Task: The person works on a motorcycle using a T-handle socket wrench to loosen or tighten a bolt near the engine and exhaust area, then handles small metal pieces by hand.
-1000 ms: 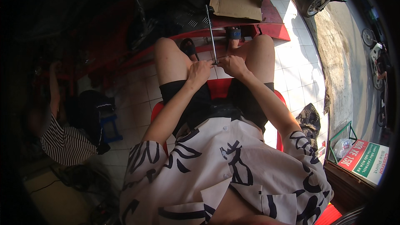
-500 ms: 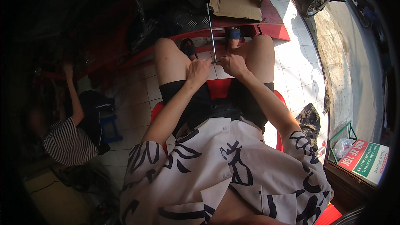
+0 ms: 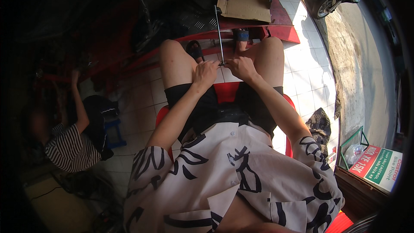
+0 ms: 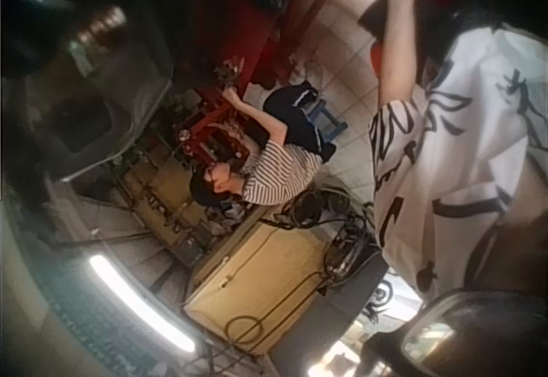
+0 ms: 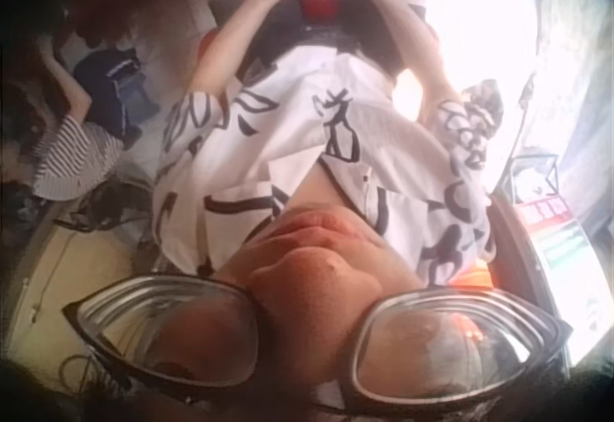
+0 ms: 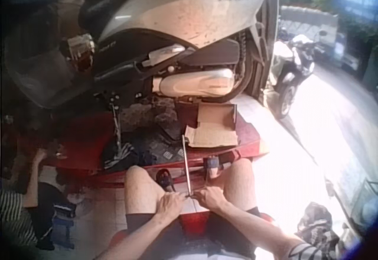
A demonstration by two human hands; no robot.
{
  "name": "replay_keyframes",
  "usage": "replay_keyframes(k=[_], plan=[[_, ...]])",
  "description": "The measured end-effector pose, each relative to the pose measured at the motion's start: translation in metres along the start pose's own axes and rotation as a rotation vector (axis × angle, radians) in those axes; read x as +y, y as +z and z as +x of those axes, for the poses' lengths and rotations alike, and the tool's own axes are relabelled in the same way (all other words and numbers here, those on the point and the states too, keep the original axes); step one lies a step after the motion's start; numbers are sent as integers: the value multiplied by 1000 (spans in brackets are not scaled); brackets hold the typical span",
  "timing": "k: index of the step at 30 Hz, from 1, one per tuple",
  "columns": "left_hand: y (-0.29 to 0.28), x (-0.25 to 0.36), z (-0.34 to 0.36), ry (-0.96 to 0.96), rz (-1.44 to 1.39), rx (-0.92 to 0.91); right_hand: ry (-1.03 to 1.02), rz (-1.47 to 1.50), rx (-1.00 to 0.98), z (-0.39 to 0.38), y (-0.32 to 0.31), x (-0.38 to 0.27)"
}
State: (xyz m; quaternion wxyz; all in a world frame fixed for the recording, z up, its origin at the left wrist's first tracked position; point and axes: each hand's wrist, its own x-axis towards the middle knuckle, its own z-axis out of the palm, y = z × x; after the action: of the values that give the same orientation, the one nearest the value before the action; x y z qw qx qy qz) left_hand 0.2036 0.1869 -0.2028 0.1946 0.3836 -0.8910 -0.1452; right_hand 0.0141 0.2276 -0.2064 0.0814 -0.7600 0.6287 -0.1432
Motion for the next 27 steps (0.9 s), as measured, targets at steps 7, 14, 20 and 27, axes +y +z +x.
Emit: replay_keyframes(k=[7, 14, 20, 27], plan=[[-1, 3, 1, -5, 11, -28, 4, 28, 6, 0, 2, 2], [0, 2, -1, -65, -19, -64, 37, 79, -6, 2, -8, -7], [1, 2, 4, 13, 17, -3, 42, 215, -6, 3, -3, 5], [-4, 6, 2, -34, -45, -63, 46, 195, -84, 3, 0, 7]])
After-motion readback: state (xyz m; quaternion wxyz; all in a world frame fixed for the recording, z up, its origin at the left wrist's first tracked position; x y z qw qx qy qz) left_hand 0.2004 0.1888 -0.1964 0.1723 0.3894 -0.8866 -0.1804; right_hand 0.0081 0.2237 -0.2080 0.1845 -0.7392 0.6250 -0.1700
